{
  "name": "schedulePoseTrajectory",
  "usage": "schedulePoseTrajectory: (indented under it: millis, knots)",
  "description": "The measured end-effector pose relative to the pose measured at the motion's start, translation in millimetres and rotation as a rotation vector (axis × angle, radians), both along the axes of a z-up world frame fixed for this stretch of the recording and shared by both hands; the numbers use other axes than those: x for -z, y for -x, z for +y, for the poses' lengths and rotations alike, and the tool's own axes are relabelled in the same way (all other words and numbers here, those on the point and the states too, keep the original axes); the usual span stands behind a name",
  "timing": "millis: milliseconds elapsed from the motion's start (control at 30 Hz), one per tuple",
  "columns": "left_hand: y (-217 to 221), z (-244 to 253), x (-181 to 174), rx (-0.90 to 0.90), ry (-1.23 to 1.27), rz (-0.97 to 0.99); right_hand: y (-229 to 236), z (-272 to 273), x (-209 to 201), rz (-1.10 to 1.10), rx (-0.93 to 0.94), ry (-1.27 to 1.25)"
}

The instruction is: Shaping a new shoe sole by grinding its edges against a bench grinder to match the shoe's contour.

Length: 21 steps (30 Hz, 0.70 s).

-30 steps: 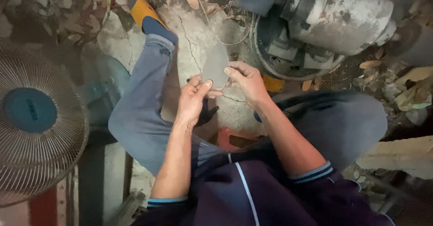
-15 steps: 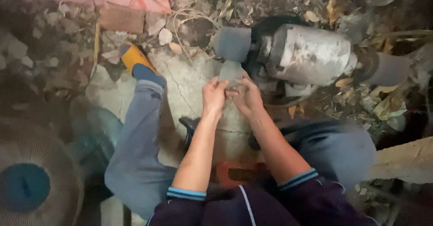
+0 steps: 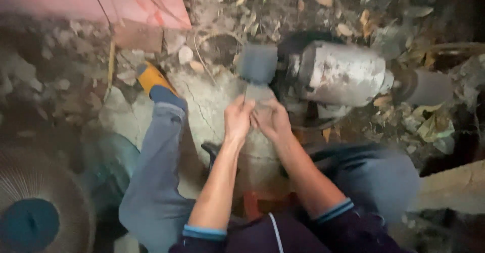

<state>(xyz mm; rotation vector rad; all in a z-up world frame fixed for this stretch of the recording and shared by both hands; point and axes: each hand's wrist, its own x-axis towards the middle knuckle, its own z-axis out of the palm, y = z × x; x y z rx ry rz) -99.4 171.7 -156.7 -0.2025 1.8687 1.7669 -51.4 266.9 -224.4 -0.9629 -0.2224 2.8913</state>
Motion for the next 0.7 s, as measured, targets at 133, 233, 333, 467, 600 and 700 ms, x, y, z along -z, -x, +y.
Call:
schedulePoseTrajectory:
  millis: [133,233,333,467,600,700]
  knots:
    - [12,6,85,-0.061,-0.054,-0.023,17,9,10,-0.103,0.019,-0.021]
    - [-13,-21,-18,0.032,0.06,0.155,-4,-11,-47,-0.143,0.043,-0.058]
    - [-54,-70,10,-0.066,0.052,-0.046,-37,-37,-27,-0.15,-0.218,-0.268]
    - [-27,-48,19,-0.082,0.029,-0.13,-19,-34,16,-0.134,-0.108,-0.214]
    - [0,-19,5,-0.04,0.024,-0.115,9,-17,-19,-0.085,0.056,-0.075]
    - [-6,-21,-11,-0.043,0.062,-0.144,6,-16,-62,-0.104,0.095,0.025]
